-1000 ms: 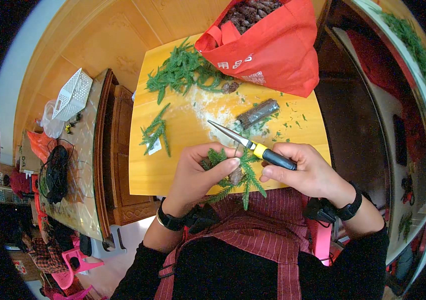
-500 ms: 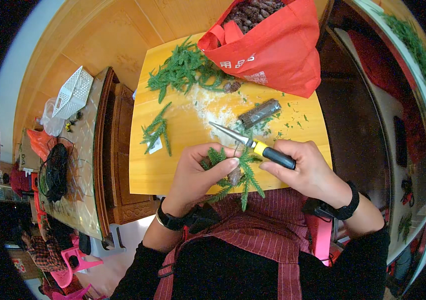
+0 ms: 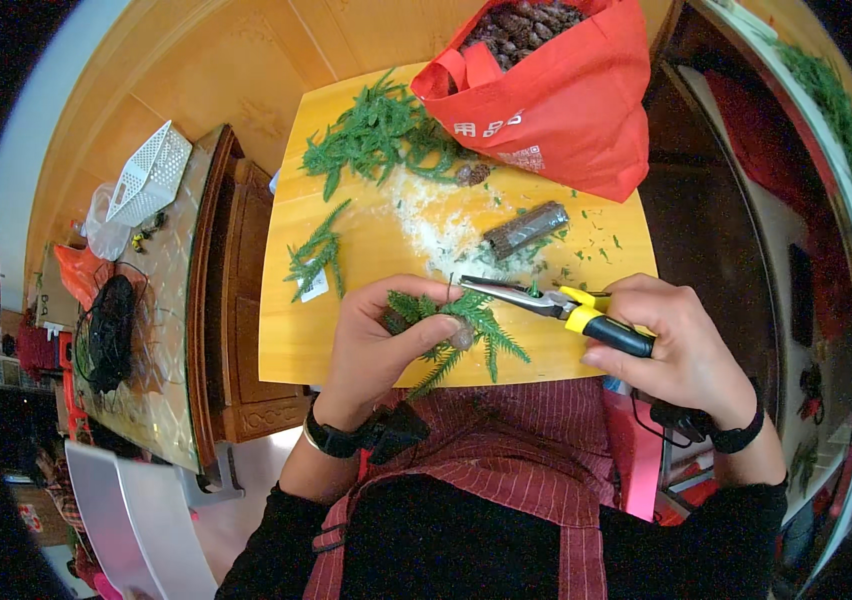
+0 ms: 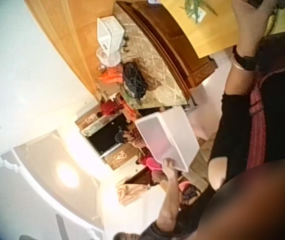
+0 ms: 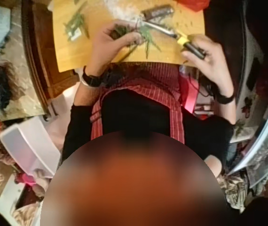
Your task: Trimming and assembling artificial green branches using pliers at a workbench.
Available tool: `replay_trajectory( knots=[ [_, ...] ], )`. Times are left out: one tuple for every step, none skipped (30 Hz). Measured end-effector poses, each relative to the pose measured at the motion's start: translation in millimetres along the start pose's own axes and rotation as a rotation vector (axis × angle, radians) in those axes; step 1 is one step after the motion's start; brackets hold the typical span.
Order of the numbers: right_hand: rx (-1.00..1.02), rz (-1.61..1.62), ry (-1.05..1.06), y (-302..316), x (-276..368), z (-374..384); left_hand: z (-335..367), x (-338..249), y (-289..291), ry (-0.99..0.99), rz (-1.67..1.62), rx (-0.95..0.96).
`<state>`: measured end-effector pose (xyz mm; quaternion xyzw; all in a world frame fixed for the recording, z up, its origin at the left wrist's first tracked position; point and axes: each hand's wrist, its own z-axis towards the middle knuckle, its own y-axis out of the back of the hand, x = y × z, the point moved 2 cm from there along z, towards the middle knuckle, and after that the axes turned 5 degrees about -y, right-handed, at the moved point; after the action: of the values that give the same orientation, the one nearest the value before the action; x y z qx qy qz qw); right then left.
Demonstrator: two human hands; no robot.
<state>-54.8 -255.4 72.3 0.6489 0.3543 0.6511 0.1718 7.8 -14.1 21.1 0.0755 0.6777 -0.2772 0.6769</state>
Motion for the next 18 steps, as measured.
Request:
replay_trajectory(
  knots=[
    [-0.001,0.0,0.0,-0.2,0.6,-0.2,0.1,0.7,-0.3,-0.003,0.01,0.01],
    [0.003,-0.005,0.004,-1.1,2.2,0.7,0.0,0.6,-0.1,-0.007,0.02,0.018],
    [0.006,-0.01,0.008,-1.6,3.2,1.1,-0.4,0.3,-0.5,-0.008,0.021,0.018],
    [0.006,-0.009,0.009,-2.3,2.6,1.3,-1.0,-0.3,-1.2,-0.025,0.001,0.024],
    [-0.001,-0.021,0.025,-2.8,1.5,1.3,-0.7,-0.4,-2.0,-0.043,-0.022,0.032],
    [-0.008,-0.033,0.042,-3.0,1.2,1.3,-0.1,0.1,-1.8,-0.043,-0.024,0.033],
    [-0.008,-0.035,0.041,-2.6,1.6,1.4,0.8,0.4,-1.4,-0.072,-0.004,0.043],
    [-0.011,-0.043,0.032,-2.3,2.0,1.8,1.0,0.4,-1.0,-0.101,0.017,0.051],
    [-0.013,-0.051,0.024,-2.3,2.4,2.0,0.7,0.0,-0.7,-0.102,0.016,0.05],
    [-0.012,-0.053,0.024,-3.2,1.8,2.3,0.2,-0.7,-0.4,-0.098,0.029,0.058],
    [-0.02,-0.054,0.052,-3.8,-0.3,2.5,0.6,-1.4,-1.2,-0.092,0.045,0.067],
    [-0.028,-0.056,0.08,-3.8,-1.3,2.7,1.1,-1.7,-1.5,-0.09,0.047,0.066],
    [-0.027,-0.054,0.081,-3.4,-0.9,3.1,1.6,-1.7,-2.0,-0.083,0.047,0.078],
    [-0.031,-0.048,0.078,-3.5,1.2,3.6,1.6,-1.4,-1.8,-0.078,0.045,0.092],
    [-0.035,-0.043,0.075,-3.7,2.3,3.9,1.8,-1.4,-1.1,-0.078,0.044,0.091],
    [-0.034,-0.043,0.075,-4.1,2.1,4.1,2.0,-2.3,-0.6,-0.107,0.105,0.101],
    [-0.037,-0.042,0.091,-4.3,1.8,4.4,2.4,-3.0,-0.4,-0.135,0.166,0.111],
    [-0.041,-0.041,0.107,-4.4,1.7,4.5,2.4,-3.9,-0.7,-0.136,0.165,0.111]
  ],
)
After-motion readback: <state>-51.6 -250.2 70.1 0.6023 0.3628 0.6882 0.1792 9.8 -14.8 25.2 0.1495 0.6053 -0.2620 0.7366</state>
